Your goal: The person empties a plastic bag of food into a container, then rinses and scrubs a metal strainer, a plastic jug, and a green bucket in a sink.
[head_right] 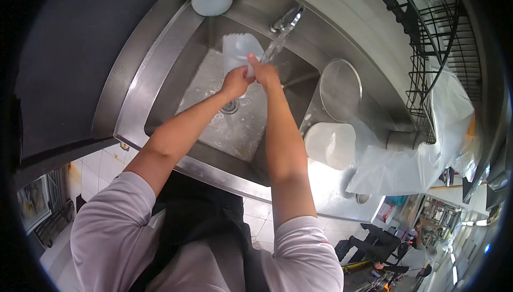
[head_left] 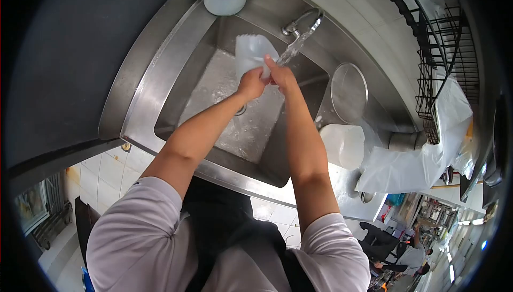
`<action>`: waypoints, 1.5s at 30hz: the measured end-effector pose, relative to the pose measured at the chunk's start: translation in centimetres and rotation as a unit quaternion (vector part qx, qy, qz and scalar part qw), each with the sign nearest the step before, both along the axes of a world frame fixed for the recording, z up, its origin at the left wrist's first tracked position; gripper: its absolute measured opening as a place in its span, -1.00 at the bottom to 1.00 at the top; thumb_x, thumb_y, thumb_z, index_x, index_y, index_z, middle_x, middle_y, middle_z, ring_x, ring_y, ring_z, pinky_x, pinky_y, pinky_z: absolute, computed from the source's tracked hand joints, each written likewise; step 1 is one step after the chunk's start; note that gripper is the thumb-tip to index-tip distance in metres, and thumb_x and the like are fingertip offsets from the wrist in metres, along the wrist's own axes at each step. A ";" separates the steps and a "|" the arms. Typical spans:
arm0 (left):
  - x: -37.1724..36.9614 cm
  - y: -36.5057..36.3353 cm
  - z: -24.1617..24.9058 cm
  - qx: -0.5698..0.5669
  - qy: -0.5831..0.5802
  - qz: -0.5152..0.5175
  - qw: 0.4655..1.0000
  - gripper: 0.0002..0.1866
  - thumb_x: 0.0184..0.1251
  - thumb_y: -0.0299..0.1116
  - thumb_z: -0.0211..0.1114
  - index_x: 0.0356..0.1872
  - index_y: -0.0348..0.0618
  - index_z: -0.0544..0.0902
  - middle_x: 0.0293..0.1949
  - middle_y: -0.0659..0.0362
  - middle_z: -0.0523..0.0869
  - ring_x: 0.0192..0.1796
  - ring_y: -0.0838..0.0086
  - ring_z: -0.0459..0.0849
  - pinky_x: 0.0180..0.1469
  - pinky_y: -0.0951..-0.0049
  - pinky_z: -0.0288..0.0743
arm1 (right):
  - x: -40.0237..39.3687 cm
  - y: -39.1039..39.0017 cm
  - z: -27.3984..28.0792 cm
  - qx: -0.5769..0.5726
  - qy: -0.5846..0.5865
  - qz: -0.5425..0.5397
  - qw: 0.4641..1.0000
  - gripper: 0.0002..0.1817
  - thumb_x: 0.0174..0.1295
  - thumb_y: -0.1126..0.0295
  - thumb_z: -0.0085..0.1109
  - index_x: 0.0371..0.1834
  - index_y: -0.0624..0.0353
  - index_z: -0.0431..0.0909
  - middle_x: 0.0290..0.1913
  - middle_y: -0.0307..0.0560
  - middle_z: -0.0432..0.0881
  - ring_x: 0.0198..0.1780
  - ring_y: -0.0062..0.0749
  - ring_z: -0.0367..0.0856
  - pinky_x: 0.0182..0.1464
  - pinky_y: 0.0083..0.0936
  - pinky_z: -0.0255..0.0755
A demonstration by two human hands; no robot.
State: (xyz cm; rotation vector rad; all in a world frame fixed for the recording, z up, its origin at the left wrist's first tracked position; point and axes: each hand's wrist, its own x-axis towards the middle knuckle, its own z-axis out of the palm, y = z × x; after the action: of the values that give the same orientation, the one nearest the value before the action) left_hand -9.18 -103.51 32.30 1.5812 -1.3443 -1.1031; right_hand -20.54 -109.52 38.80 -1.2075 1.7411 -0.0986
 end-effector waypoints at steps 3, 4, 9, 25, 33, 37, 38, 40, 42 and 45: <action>1.5 3.2 0.4 -0.069 -0.130 -0.047 0.988 -0.73 0.23 -0.46 0.18 -0.04 -0.19 0.60 -0.11 -0.12 0.60 -0.01 -0.04 0.59 -0.01 0.12 0.49 | 0.3 2.9 -2.6 0.124 -0.210 -0.155 0.957 -0.09 0.09 -0.42 0.04 0.05 0.33 0.54 0.06 0.23 0.57 0.11 0.11 0.49 0.27 0.19 0.13; 1.9 4.1 0.1 -0.076 -0.121 -0.056 0.988 -0.72 0.24 -0.47 0.17 -0.02 -0.17 0.59 -0.10 -0.11 0.60 -0.01 -0.03 0.59 -0.01 0.12 0.49 | 0.2 3.3 -4.5 0.137 -0.289 -0.165 0.933 -0.10 0.12 -0.38 0.05 0.21 0.25 0.41 0.18 0.20 0.46 0.17 0.19 0.39 0.24 0.43 -0.01; 3.1 7.1 -1.7 -0.081 -0.119 -0.125 0.982 -0.66 0.28 -0.49 0.15 0.08 -0.11 0.56 -0.08 -0.06 0.60 -0.02 0.02 0.60 0.02 0.16 0.49 | 0.9 7.6 -6.1 0.144 -0.392 -0.282 0.864 -0.42 0.29 -0.17 -0.09 0.08 0.10 0.46 0.04 0.04 0.53 0.01 -0.08 0.54 0.28 0.32 0.09; 17.7 19.1 4.8 -0.006 -0.146 -0.004 0.989 -0.68 0.27 -0.41 0.27 0.03 -0.25 0.59 -0.11 -0.02 0.66 -0.13 0.22 0.70 -0.11 0.36 0.58 | 0.2 -0.1 -11.6 0.073 -0.378 -0.187 0.904 -0.33 0.22 -0.28 0.08 -0.07 0.19 0.48 -0.32 -0.11 0.54 -0.39 -0.35 0.57 -0.29 -0.36 0.57; 19.4 21.4 7.7 0.034 -0.178 0.025 0.983 -0.69 0.30 -0.44 0.25 0.05 -0.24 0.58 -0.07 -0.02 0.66 -0.14 0.25 0.72 -0.11 0.38 0.58 | 2.0 -8.2 -8.8 0.046 0.115 0.308 0.943 -0.23 0.08 -0.42 0.08 0.04 0.03 0.63 -0.10 -0.07 0.67 -0.15 -0.25 0.66 -0.03 -0.28 0.51; 19.6 21.8 6.4 0.008 -0.174 0.022 0.984 -0.70 0.30 -0.46 0.25 0.05 -0.25 0.58 -0.07 -0.02 0.66 -0.14 0.26 0.72 -0.11 0.38 0.57 | 2.5 -9.2 -5.5 0.038 0.185 0.369 0.910 -0.20 0.04 -0.44 0.08 0.00 0.07 0.65 -0.17 -0.07 0.72 -0.03 -0.22 0.61 -0.02 -0.25 0.48; 19.5 21.9 6.3 0.007 -0.171 0.022 0.985 -0.70 0.30 -0.46 0.24 0.05 -0.25 0.58 -0.08 -0.03 0.66 -0.15 0.26 0.72 -0.11 0.38 0.57 | 2.9 -8.9 -4.0 0.005 0.223 0.410 0.884 -0.22 0.05 -0.40 0.12 0.02 0.08 0.65 -0.15 -0.04 0.72 -0.01 -0.21 0.61 -0.01 -0.26 0.48; 19.1 22.5 6.2 0.013 -0.156 0.027 0.987 -0.70 0.29 -0.46 0.25 0.04 -0.25 0.59 -0.08 -0.03 0.66 -0.15 0.26 0.72 -0.11 0.38 0.57 | 3.5 -6.3 1.9 0.027 0.249 0.363 0.897 -0.30 0.05 -0.27 0.19 0.04 0.10 0.63 -0.05 -0.01 0.69 -0.04 -0.15 0.63 -0.01 -0.22 0.49; 19.1 22.2 6.4 0.022 -0.137 0.040 0.990 -0.70 0.29 -0.45 0.25 0.04 -0.25 0.59 -0.08 -0.03 0.66 -0.15 0.26 0.72 -0.11 0.38 0.57 | 3.6 -5.8 3.3 0.021 0.240 0.358 0.902 -0.36 0.04 -0.15 0.24 0.04 0.13 0.63 0.01 0.01 0.67 -0.10 -0.14 0.65 -0.04 -0.21 0.50; 19.4 22.0 6.5 -0.006 -0.131 0.052 0.990 -0.69 0.29 -0.44 0.26 0.05 -0.24 0.59 -0.09 -0.02 0.66 -0.15 0.26 0.71 -0.11 0.37 0.56 | -0.7 -7.0 -2.2 0.006 0.094 0.308 0.947 -0.42 0.04 -0.01 0.27 0.02 0.20 0.62 -0.02 0.00 0.65 -0.19 -0.23 0.66 -0.12 -0.28 0.53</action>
State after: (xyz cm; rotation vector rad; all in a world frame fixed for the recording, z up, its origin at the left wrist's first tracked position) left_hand 10.21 -81.54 38.80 1.8142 -1.4147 -0.8429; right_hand -21.24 -116.54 36.57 -1.7411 1.4386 0.4104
